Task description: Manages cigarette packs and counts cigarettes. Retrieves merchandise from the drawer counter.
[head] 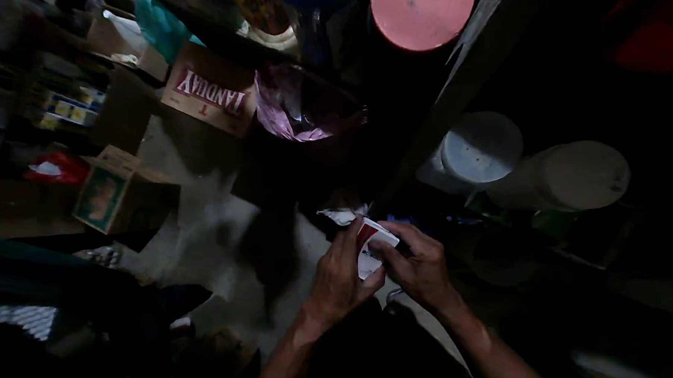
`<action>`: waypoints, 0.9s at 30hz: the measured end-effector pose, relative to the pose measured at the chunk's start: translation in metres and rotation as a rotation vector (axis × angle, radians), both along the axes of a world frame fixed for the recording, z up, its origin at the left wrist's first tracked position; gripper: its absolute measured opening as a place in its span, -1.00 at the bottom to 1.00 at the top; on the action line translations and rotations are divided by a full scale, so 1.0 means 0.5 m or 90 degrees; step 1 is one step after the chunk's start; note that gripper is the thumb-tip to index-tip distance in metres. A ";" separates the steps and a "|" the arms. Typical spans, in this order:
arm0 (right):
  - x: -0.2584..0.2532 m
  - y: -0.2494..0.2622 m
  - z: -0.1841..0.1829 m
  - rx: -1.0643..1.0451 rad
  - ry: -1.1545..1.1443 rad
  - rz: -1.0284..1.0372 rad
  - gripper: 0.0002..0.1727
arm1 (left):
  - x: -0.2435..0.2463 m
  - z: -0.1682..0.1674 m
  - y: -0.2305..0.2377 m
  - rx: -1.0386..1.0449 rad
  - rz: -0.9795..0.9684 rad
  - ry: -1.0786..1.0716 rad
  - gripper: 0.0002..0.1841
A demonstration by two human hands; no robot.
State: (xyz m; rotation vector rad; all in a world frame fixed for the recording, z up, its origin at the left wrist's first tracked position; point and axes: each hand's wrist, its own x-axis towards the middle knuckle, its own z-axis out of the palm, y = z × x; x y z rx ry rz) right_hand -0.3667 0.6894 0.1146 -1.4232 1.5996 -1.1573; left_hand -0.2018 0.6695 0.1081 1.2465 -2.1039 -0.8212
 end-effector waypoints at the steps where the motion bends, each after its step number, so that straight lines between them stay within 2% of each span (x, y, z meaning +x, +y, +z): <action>1: 0.004 -0.003 0.003 -0.003 -0.014 -0.010 -0.70 | 0.004 0.002 0.002 -0.006 0.001 0.014 -0.16; 6: 0.016 -0.009 0.018 0.056 -0.062 -0.067 -0.74 | 0.007 -0.017 0.009 -0.050 0.006 0.074 -0.16; 10: 0.003 -0.028 0.036 0.196 -0.107 -0.099 -0.60 | 0.018 -0.023 0.003 -0.071 -0.055 0.121 -0.21; 12: -0.009 -0.034 0.039 0.223 -0.103 -0.101 -0.60 | 0.019 -0.026 0.001 -0.054 -0.071 0.140 -0.21; 14: -0.025 -0.029 0.043 0.174 -0.011 -0.092 -0.75 | 0.022 -0.032 0.001 -0.015 -0.051 0.134 -0.19; 16: -0.033 -0.019 0.062 0.056 0.147 -0.010 -0.69 | 0.023 -0.039 -0.004 0.022 -0.016 0.108 -0.18; 18: -0.012 -0.012 0.083 -0.051 0.238 0.089 -0.70 | 0.023 -0.041 -0.006 0.034 0.002 0.087 -0.18; 21: 0.016 -0.030 0.081 -0.064 0.349 0.154 -0.68 | 0.024 -0.032 -0.012 0.005 0.015 0.088 -0.19; 23: 0.008 -0.067 0.076 -0.045 0.371 0.178 -0.63 | 0.028 -0.033 -0.026 -0.029 0.034 0.107 -0.18; 25: -0.004 -0.099 0.070 -0.018 0.332 0.231 -0.59 | 0.036 -0.035 -0.038 -0.051 0.045 0.122 -0.19; 27: -0.012 -0.130 0.062 -0.018 0.260 0.269 -0.65 | 0.044 -0.039 -0.054 -0.062 0.048 0.130 -0.20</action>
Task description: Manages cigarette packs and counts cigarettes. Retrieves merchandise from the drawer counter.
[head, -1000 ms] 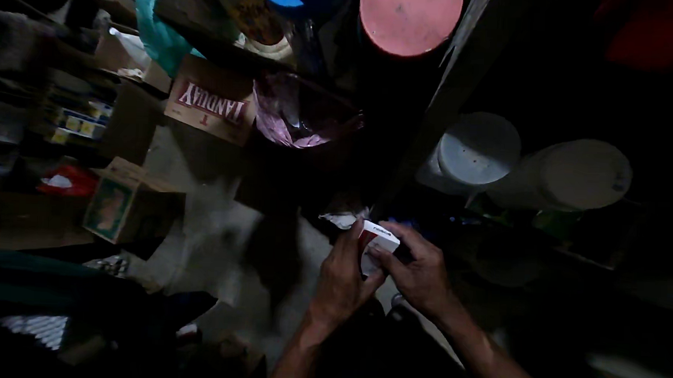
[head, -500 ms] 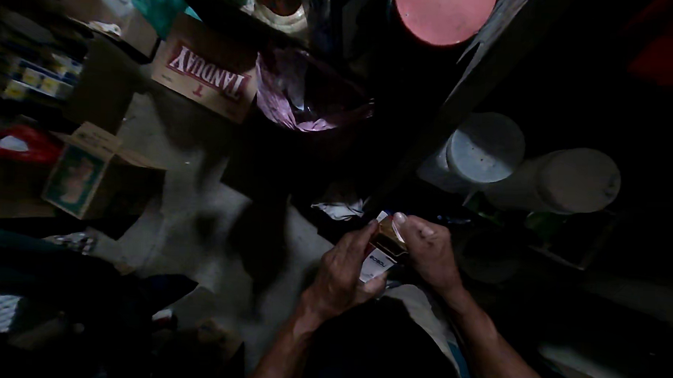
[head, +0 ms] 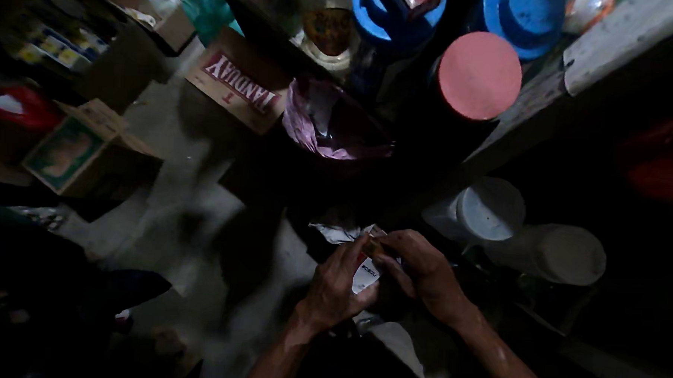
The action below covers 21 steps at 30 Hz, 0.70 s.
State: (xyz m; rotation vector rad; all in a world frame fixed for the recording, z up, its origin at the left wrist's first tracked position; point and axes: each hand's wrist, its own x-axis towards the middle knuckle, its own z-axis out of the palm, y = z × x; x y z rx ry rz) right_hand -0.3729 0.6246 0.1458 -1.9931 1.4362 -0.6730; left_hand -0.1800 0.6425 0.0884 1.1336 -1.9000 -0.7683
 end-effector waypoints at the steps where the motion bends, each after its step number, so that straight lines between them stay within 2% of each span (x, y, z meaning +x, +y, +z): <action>1: 0.000 -0.014 -0.007 -0.018 -0.027 0.006 -0.71 | 0.004 -0.002 -0.010 -0.008 0.004 -0.003 -0.20; 4: 0.021 -0.053 -0.033 -0.124 -0.017 0.015 -0.81 | 0.015 -0.003 -0.042 -0.003 0.023 -0.034 -0.21; 7: 0.056 -0.092 -0.058 -0.186 0.035 0.014 -0.78 | 0.029 -0.010 -0.073 0.003 0.072 -0.068 -0.23; 10: 0.083 -0.166 -0.059 -0.113 -0.020 -0.061 -0.77 | 0.052 -0.040 -0.098 0.015 0.125 -0.042 -0.18; 12: 0.091 -0.247 -0.053 -0.029 -0.047 -0.127 -0.75 | 0.068 -0.050 -0.110 0.035 0.153 -0.016 -0.17; 13: 0.093 -0.295 -0.066 -0.033 -0.049 -0.135 -0.73 | 0.073 -0.054 -0.113 0.037 0.161 -0.013 -0.17; 15: 0.093 -0.392 -0.097 0.005 -0.001 -0.127 -0.68 | 0.080 -0.061 -0.115 0.045 0.170 -0.018 -0.14; 17: 0.091 -0.454 -0.107 0.135 0.103 -0.129 -0.62 | 0.080 -0.056 -0.110 0.085 0.171 -0.050 -0.11; 19: 0.081 -0.457 -0.098 0.175 0.128 -0.155 -0.62 | 0.075 -0.043 -0.109 0.120 0.165 -0.086 -0.13; 21: 0.055 -0.389 -0.078 0.068 0.075 -0.168 -0.67 | 0.067 -0.039 -0.102 0.119 0.150 -0.112 -0.17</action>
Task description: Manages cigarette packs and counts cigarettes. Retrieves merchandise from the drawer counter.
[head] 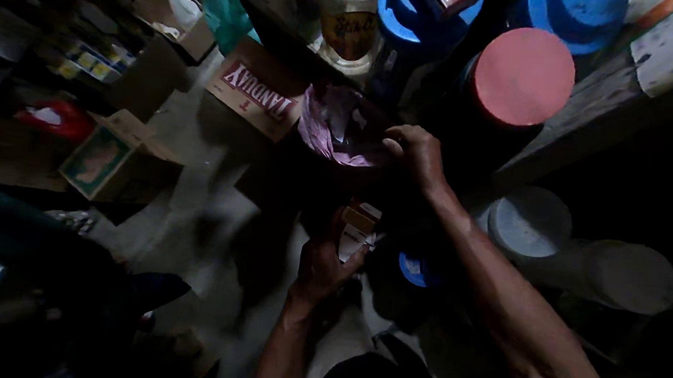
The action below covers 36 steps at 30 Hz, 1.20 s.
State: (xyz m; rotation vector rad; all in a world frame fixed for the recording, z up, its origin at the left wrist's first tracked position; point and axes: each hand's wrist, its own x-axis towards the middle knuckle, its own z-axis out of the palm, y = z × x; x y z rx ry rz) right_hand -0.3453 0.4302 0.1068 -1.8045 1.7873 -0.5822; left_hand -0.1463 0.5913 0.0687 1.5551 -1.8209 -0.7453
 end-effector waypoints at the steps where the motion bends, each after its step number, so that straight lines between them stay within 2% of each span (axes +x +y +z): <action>1: -0.018 0.053 0.017 -0.066 -0.026 0.003 -0.72 | -0.007 0.000 0.007 0.001 -0.018 -0.003 -0.18; 4: -0.076 0.258 0.083 -0.165 -0.068 0.038 -0.78 | -0.042 0.004 0.039 -0.022 -0.113 0.002 -0.20; 8: -0.132 0.504 0.090 -0.181 -0.127 0.017 -0.76 | -0.130 0.021 0.106 -0.079 -0.263 0.029 -0.22; 17: -0.322 0.890 0.100 -0.170 0.027 -0.208 -0.72 | -0.387 0.081 0.378 -0.102 -0.505 0.093 -0.27; 23: -0.464 1.133 0.133 -0.187 0.088 -0.297 -0.72 | -0.565 0.091 0.589 -0.127 -0.567 0.136 -0.29; 29: -0.567 1.279 0.155 -0.185 0.054 -0.356 -0.76 | -0.685 0.105 0.704 -0.177 -0.638 0.135 -0.28; 36: -0.626 1.309 0.154 -0.179 0.041 -0.407 -0.71 | -0.772 0.105 0.702 -0.191 -0.692 0.132 -0.27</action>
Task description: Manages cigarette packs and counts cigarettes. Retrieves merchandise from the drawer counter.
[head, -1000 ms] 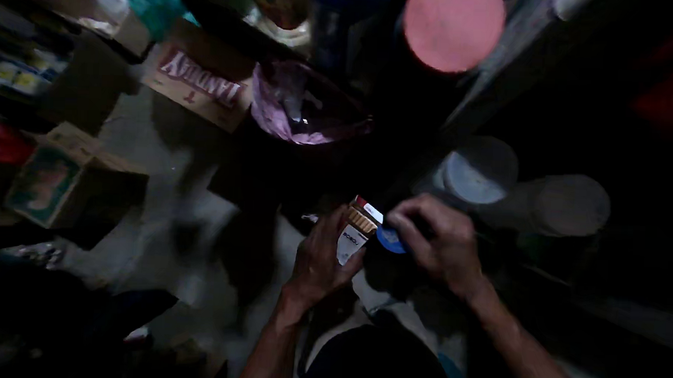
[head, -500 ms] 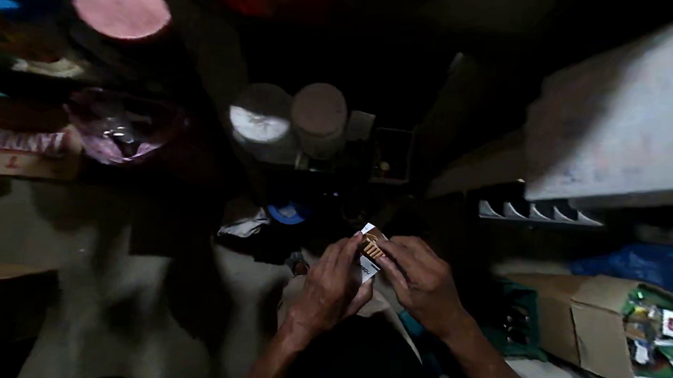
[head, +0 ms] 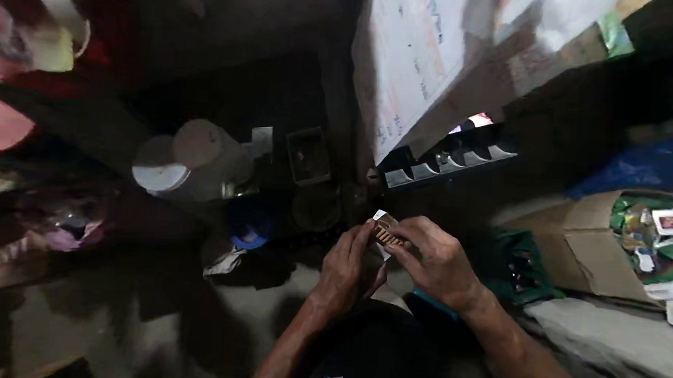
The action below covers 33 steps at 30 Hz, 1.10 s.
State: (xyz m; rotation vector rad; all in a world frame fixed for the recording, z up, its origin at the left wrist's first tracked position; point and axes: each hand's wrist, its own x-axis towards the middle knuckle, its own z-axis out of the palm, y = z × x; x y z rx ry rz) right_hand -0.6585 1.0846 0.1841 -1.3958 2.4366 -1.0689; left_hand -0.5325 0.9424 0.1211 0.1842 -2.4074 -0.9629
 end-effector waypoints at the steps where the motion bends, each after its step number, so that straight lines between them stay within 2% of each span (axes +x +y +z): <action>1: -0.004 0.003 0.003 -0.003 0.007 -0.021 -0.72 | -0.015 0.000 -0.001 -0.002 -0.017 0.004 -0.27; 6: -0.041 0.030 0.042 -0.025 -0.017 -0.100 -0.79 | -0.092 0.022 0.003 0.027 -0.117 0.011 -0.26; 10: -0.074 0.049 0.052 -0.024 -0.101 -0.115 -0.81 | -0.126 0.025 0.003 0.035 -0.177 0.010 -0.29; 14: -0.138 0.060 0.065 0.016 -0.219 -0.113 -0.81 | -0.174 0.021 0.015 0.039 -0.181 0.023 -0.25; 17: -0.195 0.064 0.062 0.024 -0.268 -0.093 -0.79 | -0.216 0.016 0.024 0.020 -0.161 0.029 -0.24; 20: -0.255 0.065 0.042 0.007 -0.224 -0.078 -0.72 | -0.269 0.016 0.042 -0.001 -0.116 0.024 -0.26; 23: -0.334 0.068 0.018 -0.057 -0.193 -0.048 -0.77 | -0.333 0.033 0.067 -0.025 -0.057 0.001 -0.27; 26: -0.423 0.073 0.013 -0.086 -0.226 -0.003 -0.81 | -0.408 0.028 0.095 -0.061 0.021 0.020 -0.28; 33: -0.573 0.094 0.017 0.012 -0.301 0.081 -0.78 | -0.515 0.016 0.148 -0.091 0.103 -0.009 -0.31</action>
